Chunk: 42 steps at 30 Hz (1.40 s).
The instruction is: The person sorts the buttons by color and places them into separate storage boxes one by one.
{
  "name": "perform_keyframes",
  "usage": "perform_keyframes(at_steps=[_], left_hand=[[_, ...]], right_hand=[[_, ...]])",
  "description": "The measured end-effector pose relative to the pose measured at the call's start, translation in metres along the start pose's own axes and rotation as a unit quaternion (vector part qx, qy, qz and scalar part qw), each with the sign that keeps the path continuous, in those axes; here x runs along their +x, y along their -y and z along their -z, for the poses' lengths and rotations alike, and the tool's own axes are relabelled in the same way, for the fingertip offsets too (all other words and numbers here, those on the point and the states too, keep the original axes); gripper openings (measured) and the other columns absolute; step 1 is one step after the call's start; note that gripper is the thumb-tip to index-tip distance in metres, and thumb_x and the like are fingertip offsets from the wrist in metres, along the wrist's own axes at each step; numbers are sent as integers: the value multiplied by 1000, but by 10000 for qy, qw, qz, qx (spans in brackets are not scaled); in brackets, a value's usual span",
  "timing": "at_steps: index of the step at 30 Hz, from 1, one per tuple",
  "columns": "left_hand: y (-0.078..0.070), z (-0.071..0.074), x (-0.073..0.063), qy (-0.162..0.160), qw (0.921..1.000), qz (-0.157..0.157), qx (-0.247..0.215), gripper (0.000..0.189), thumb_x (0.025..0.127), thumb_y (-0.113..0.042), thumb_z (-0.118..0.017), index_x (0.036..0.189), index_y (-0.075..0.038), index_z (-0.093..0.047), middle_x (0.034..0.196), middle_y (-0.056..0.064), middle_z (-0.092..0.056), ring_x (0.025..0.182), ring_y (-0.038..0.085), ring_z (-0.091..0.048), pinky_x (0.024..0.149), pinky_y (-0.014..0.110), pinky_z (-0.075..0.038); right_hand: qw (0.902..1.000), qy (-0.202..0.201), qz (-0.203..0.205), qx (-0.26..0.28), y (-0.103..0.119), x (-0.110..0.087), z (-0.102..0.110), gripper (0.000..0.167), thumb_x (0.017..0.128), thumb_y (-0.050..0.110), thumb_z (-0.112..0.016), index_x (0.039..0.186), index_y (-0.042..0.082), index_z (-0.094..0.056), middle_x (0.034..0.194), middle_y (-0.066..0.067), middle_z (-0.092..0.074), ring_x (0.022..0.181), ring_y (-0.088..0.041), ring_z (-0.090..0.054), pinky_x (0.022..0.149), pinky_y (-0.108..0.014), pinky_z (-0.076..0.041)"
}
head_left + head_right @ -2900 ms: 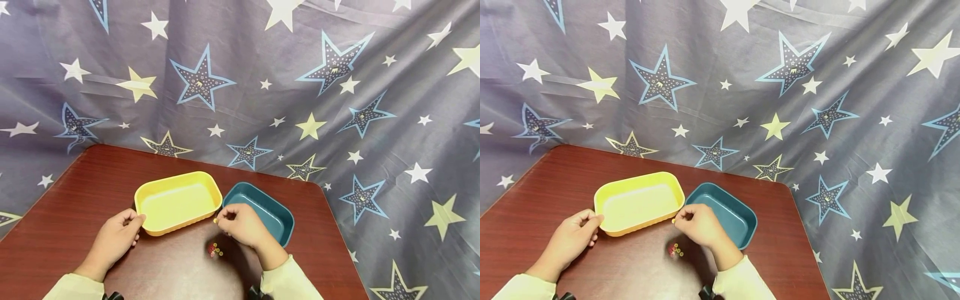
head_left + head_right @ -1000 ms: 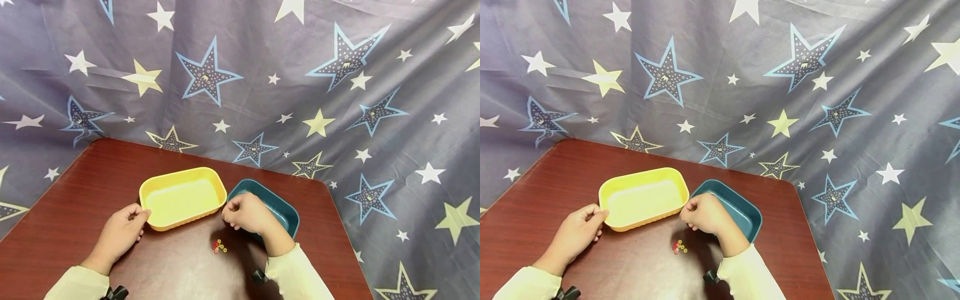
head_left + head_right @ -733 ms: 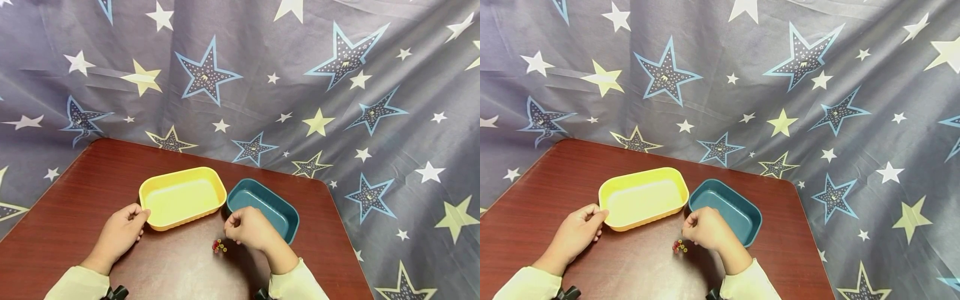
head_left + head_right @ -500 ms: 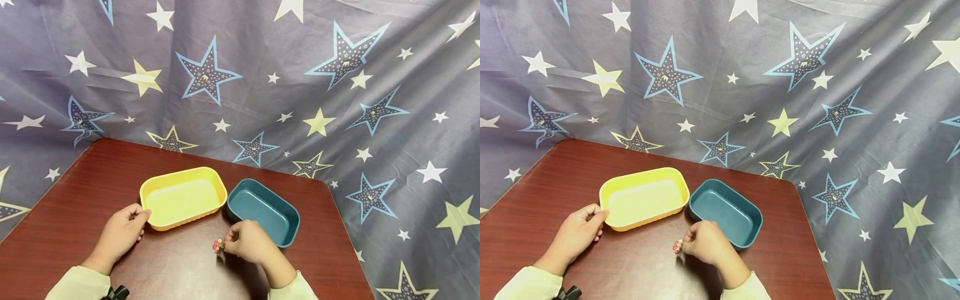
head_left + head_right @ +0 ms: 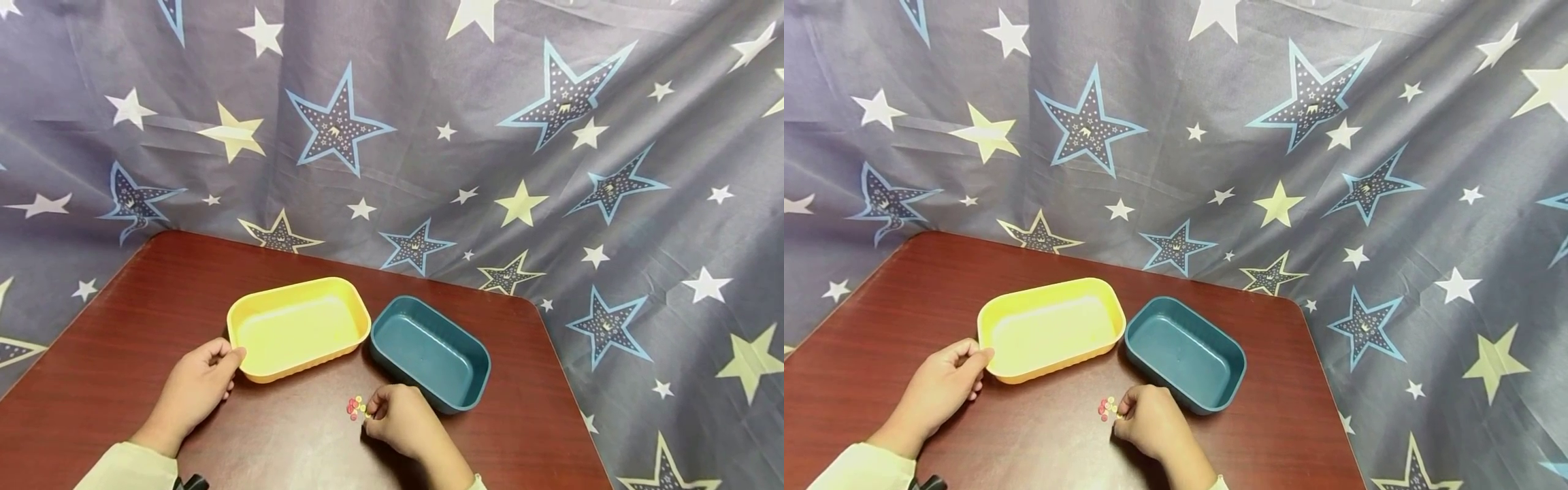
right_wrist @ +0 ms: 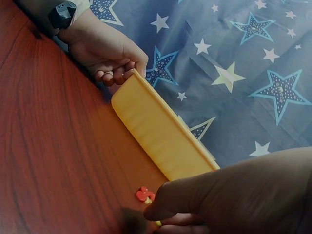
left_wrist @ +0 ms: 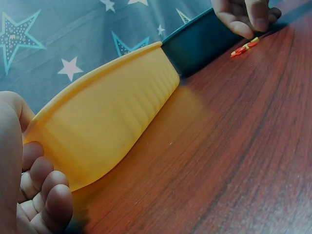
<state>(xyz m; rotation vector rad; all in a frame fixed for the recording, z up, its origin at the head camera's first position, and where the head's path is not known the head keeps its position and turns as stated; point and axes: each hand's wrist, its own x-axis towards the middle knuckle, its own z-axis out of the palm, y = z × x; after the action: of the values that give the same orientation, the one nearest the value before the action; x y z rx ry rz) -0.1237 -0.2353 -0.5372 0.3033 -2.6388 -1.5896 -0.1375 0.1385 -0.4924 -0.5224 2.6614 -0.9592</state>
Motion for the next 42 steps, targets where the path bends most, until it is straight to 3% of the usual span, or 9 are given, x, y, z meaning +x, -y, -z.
perform_keyframes(at_steps=[15, 31, 42], left_hand=[[2, -1, -2, -54, 10000, -48, -25, 45, 116, -51, -61, 94, -12, -61, 71, 1, -66, 59, 17, -65, 54, 32, -52], [0, 0, -3, -81, 10000, -30, -19, 44, 116, -52, -60, 93, -14, -61, 71, 2, -66, 59, 18, -65, 54, 32, -52], [0, -2, 0, -74, 10000, -3, -15, 43, 116, -49, -61, 93, -13, -60, 70, 0, -65, 58, 16, -64, 54, 32, -51]], right_hand=[[9998, -157, -139, 26, -5, -4, -7, 17, 84, 7, -87, 81, 19, -75, 67, 16, -64, 63, 4, -56, 62, -20, -50], [9993, -241, -199, 205, -9, 1, -12, 21, 74, 6, -87, 73, 20, -72, 64, 15, -64, 59, 2, -56, 59, -20, -50], [9994, -310, -10, -149, -6, -2, -14, 26, 72, 11, -87, 69, 26, -66, 60, 21, -56, 59, 3, -51, 58, -19, -44]])
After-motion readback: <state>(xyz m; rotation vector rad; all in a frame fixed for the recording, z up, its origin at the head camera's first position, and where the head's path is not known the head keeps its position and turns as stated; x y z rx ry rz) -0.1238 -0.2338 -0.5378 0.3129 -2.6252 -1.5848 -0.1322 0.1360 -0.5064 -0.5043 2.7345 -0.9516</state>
